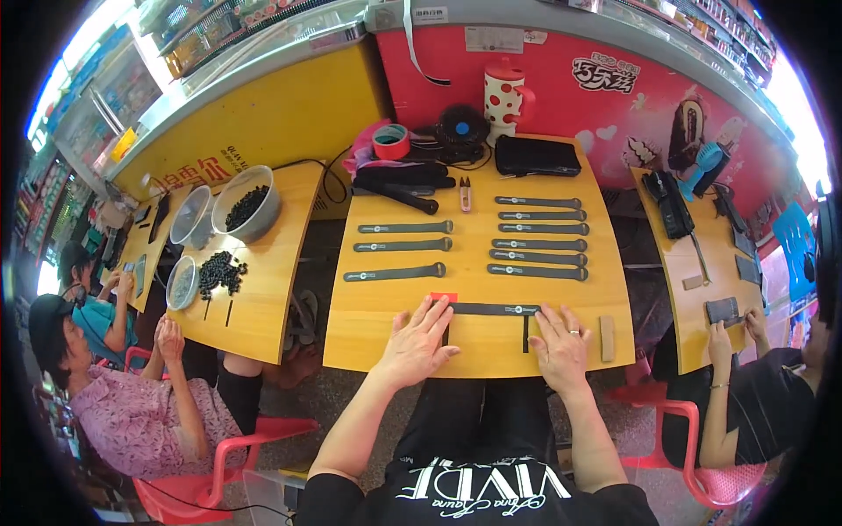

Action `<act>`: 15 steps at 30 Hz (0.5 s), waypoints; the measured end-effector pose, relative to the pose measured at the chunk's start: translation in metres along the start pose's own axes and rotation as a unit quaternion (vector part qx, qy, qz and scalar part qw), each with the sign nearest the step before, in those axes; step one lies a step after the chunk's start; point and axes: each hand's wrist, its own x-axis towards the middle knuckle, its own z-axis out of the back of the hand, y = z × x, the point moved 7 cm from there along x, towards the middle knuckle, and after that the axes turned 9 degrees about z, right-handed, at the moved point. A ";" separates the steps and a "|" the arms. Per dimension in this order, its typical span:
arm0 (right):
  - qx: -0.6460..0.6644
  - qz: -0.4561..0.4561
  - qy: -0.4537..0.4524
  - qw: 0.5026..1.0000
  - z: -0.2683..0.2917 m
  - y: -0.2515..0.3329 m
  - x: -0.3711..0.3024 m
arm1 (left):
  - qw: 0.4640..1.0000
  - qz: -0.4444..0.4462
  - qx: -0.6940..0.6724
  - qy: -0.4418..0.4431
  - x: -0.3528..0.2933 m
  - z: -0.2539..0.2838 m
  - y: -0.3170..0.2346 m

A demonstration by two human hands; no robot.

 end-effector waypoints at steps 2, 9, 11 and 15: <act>0.016 -0.001 -0.015 1.000 0.003 0.003 0.002 | 0.999 -0.024 -0.010 -0.035 0.010 0.011 0.007; 0.034 -0.029 -0.076 0.996 0.010 -0.002 -0.005 | 0.987 -0.132 0.085 -0.010 0.101 0.042 0.000; 0.043 -0.022 -0.083 0.995 0.008 -0.001 -0.005 | 0.985 -0.135 0.106 0.002 0.112 0.033 0.008; 0.058 -0.009 -0.092 0.994 0.014 0.009 -0.005 | 0.986 -0.128 0.108 -0.019 0.114 0.042 0.038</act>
